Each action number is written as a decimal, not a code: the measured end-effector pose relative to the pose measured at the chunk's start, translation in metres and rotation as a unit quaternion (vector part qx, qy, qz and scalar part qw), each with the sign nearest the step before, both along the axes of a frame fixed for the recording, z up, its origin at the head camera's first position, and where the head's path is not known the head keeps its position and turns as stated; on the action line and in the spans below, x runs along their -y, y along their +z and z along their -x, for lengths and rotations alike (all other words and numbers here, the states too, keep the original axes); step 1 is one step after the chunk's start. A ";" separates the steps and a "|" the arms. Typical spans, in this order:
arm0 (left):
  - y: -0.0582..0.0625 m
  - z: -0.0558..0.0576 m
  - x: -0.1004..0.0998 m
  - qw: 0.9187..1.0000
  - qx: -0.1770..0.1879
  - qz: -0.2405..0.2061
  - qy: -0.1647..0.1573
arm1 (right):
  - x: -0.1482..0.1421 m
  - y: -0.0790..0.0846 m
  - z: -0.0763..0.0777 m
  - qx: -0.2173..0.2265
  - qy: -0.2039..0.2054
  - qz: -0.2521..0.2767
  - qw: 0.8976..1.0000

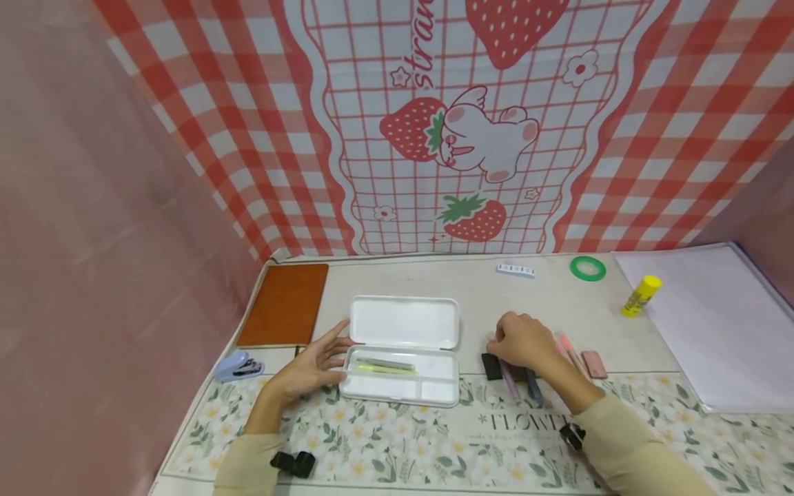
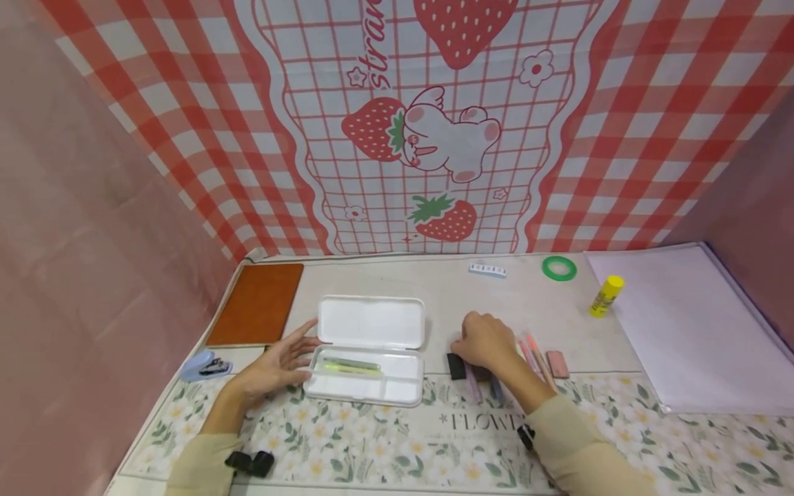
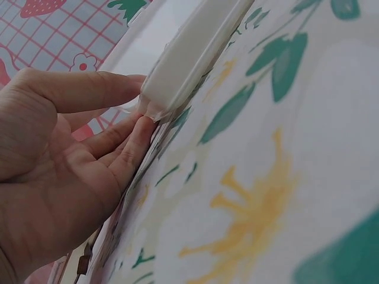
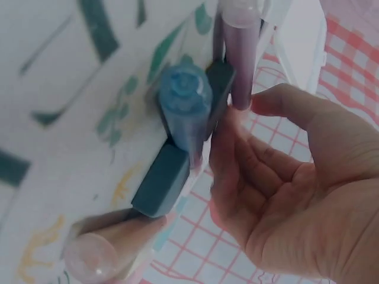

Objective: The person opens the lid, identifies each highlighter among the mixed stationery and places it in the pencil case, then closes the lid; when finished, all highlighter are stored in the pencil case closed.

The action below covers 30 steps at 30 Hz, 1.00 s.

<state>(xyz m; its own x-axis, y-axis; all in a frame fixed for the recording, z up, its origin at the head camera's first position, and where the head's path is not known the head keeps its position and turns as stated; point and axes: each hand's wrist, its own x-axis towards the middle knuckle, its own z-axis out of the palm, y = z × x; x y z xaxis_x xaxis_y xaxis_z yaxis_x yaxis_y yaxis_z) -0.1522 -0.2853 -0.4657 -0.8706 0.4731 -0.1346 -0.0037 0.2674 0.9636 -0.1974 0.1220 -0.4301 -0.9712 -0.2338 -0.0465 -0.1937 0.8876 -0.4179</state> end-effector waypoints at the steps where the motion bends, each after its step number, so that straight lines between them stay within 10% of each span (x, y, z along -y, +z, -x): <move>1: 0.000 0.000 0.000 1.000 -0.001 0.000 -0.001 | -0.001 0.001 0.000 0.002 0.006 0.011 1.000; 17: -0.001 0.001 0.002 1.000 -0.003 -0.004 -0.009 | 0.008 0.045 -0.005 0.001 0.083 0.077 0.994; 30: 0.001 0.000 0.000 1.000 -0.002 -0.002 -0.009 | 0.079 0.067 0.000 -0.038 0.154 0.052 0.986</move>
<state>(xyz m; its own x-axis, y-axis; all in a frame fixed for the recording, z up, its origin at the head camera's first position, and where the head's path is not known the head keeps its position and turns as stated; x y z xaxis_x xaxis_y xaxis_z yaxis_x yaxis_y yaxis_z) -0.1524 -0.2857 -0.4650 -0.8622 0.4901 -0.1285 0.0062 0.2637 0.9646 -0.1977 0.0434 -0.3633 -0.8529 -0.5181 0.0644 -0.4823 0.7347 -0.4771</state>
